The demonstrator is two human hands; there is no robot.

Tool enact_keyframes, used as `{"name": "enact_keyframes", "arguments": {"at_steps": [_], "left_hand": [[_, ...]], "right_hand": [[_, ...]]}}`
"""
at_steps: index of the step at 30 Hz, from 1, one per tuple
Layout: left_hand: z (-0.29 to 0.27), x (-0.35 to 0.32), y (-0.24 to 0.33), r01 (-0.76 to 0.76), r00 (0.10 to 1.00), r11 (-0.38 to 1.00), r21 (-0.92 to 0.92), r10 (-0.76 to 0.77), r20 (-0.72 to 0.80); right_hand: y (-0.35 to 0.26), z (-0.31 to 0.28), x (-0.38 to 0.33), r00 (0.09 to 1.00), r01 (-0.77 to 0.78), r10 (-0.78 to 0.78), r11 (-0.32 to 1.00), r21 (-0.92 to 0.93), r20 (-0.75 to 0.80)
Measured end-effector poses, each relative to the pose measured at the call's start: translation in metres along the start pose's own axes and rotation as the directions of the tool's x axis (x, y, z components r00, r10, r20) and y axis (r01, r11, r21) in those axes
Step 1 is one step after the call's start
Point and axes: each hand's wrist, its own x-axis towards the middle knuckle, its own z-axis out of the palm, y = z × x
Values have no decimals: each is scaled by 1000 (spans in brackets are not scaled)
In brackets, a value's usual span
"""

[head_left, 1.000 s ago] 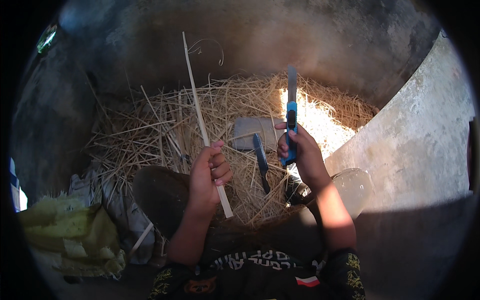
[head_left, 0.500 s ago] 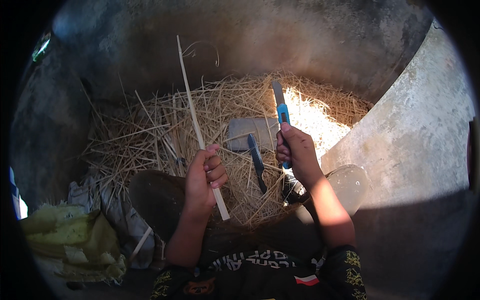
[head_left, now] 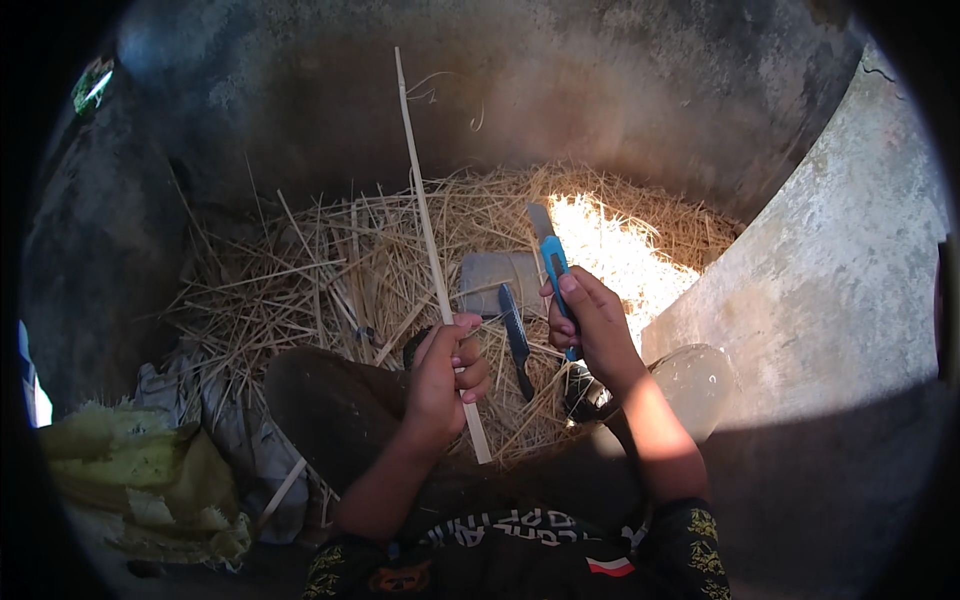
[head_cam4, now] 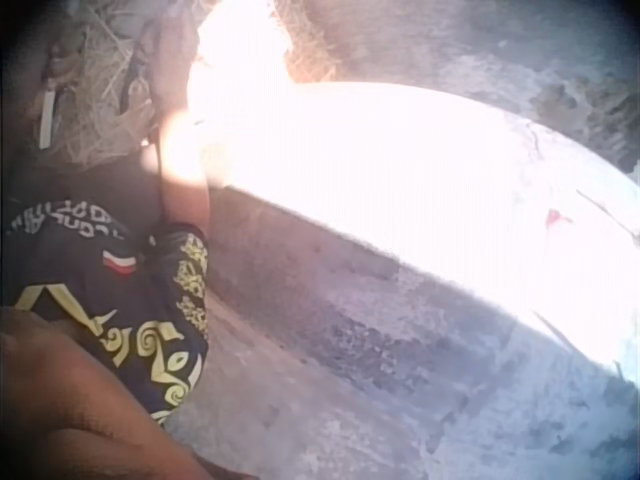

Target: The person sits on the floor and uses a utility knife to shave thin strips from a long wooden stick. They hold the stick with one hand and scrape the blade along its length to remove the outer layer, occasionally switching to a larger knife to split or further shape the wood.

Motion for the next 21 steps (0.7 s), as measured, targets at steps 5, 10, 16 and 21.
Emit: {"name": "enact_keyframes", "arguments": {"at_steps": [5, 10, 16, 21], "left_hand": [[3, -2, 2, -24, 999, 999, 24, 25, -31], [10, -6, 3, -59, 996, 996, 70, 63, -60], [12, -9, 6, -97, 995, 987, 127, 99, -5], [11, -11, 13, -108, 994, 980, 165, 106, 19]], "right_hand": [[-4, 13, -3, 996, 85, -82, 994, -69, 36], [-6, 20, 0, 999, 29, -31, 997, -71, -27], [3, -2, 1, 990, -117, 125, 987, 109, -66], [1, -2, 2, 998, -42, 41, 999, 23, 51]]}}
